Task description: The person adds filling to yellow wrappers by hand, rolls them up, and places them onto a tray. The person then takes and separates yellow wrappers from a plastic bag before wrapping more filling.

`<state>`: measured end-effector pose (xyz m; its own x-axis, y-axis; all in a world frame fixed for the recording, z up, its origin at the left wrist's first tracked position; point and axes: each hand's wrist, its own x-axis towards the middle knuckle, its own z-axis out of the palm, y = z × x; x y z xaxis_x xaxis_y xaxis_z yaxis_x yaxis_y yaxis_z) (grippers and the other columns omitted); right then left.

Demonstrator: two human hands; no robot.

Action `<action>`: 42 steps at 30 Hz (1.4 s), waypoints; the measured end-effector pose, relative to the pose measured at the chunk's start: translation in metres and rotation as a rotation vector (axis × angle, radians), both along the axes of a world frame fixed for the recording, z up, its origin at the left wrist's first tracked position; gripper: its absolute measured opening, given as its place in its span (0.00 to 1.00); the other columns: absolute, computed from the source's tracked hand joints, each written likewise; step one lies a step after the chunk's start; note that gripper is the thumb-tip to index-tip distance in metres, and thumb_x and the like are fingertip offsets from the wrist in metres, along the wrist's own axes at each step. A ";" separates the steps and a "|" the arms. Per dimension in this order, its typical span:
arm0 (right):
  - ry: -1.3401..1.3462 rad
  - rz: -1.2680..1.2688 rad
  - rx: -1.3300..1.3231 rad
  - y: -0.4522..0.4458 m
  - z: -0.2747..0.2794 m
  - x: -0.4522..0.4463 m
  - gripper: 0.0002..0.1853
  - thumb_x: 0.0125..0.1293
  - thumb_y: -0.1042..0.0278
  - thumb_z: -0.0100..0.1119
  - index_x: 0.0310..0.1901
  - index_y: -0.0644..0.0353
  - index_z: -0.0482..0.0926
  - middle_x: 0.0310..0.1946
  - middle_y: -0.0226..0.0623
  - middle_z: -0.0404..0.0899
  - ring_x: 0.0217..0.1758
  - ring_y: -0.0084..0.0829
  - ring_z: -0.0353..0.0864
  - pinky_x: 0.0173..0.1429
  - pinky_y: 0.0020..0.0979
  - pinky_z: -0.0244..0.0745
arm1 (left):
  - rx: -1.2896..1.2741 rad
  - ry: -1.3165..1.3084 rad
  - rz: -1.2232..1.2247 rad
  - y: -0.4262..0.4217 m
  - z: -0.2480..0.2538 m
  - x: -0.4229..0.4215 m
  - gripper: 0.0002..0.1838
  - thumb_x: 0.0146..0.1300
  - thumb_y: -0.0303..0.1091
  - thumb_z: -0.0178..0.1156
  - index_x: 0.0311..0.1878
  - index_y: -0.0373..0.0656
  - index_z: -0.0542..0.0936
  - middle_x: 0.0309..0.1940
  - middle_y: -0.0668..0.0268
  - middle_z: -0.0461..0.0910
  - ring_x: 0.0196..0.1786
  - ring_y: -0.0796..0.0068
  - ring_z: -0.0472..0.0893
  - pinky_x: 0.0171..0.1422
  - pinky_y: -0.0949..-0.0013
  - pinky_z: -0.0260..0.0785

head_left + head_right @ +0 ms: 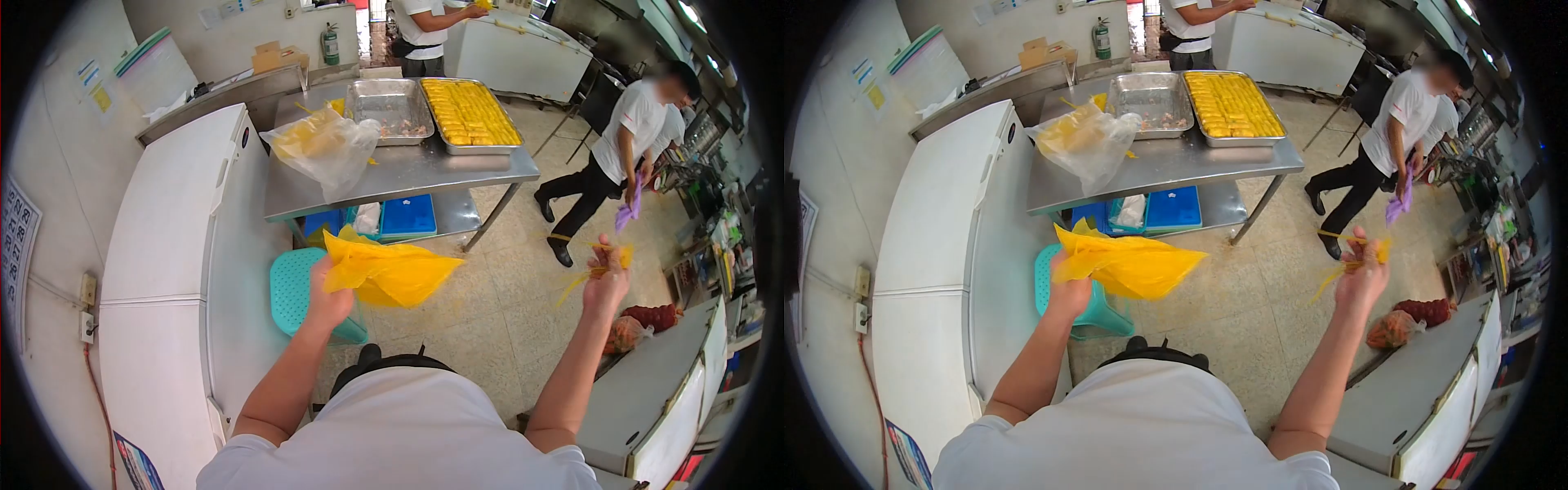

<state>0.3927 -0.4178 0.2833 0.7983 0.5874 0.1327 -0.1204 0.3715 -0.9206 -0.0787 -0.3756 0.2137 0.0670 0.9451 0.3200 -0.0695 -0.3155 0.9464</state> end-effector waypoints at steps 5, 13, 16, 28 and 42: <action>0.098 0.181 0.114 -0.004 -0.008 0.003 0.14 0.87 0.61 0.54 0.59 0.62 0.80 0.34 0.27 0.77 0.31 0.24 0.76 0.45 0.40 0.82 | -0.040 -0.047 -0.094 -0.001 -0.002 0.008 0.13 0.74 0.19 0.61 0.57 0.36 0.87 0.52 0.65 0.91 0.54 0.76 0.86 0.61 0.67 0.78; -0.041 0.790 -0.214 -0.005 0.022 -0.143 0.12 0.78 0.68 0.67 0.58 0.60 0.86 0.31 0.25 0.78 0.30 0.21 0.73 0.39 0.28 0.72 | -0.010 0.049 -0.221 -0.007 0.015 0.034 0.10 0.75 0.22 0.64 0.56 0.35 0.88 0.49 0.65 0.91 0.51 0.75 0.87 0.58 0.66 0.79; -0.386 0.934 -0.415 -0.013 0.033 -0.174 0.08 0.75 0.72 0.69 0.51 0.63 0.89 0.33 0.28 0.82 0.33 0.24 0.77 0.42 0.30 0.76 | -0.016 0.075 -0.269 -0.009 0.018 0.038 0.10 0.74 0.21 0.64 0.54 0.34 0.88 0.48 0.66 0.92 0.50 0.76 0.87 0.57 0.67 0.79; -0.691 0.643 -0.196 -0.014 -0.018 -0.178 0.05 0.72 0.82 0.63 0.40 0.63 0.87 0.36 0.36 0.88 0.40 0.27 0.84 0.47 0.34 0.79 | 0.058 0.114 -0.221 -0.023 0.021 0.049 0.10 0.73 0.20 0.65 0.55 0.36 0.87 0.50 0.65 0.91 0.52 0.74 0.87 0.59 0.67 0.78; -0.887 -0.376 -0.411 -0.019 -0.027 0.031 0.07 0.85 0.73 0.52 0.47 0.66 0.76 0.47 0.45 0.90 0.44 0.30 0.81 0.54 0.32 0.75 | 0.001 -0.031 -0.134 -0.007 -0.007 0.009 0.11 0.70 0.19 0.65 0.53 0.34 0.87 0.50 0.64 0.90 0.52 0.76 0.86 0.59 0.68 0.77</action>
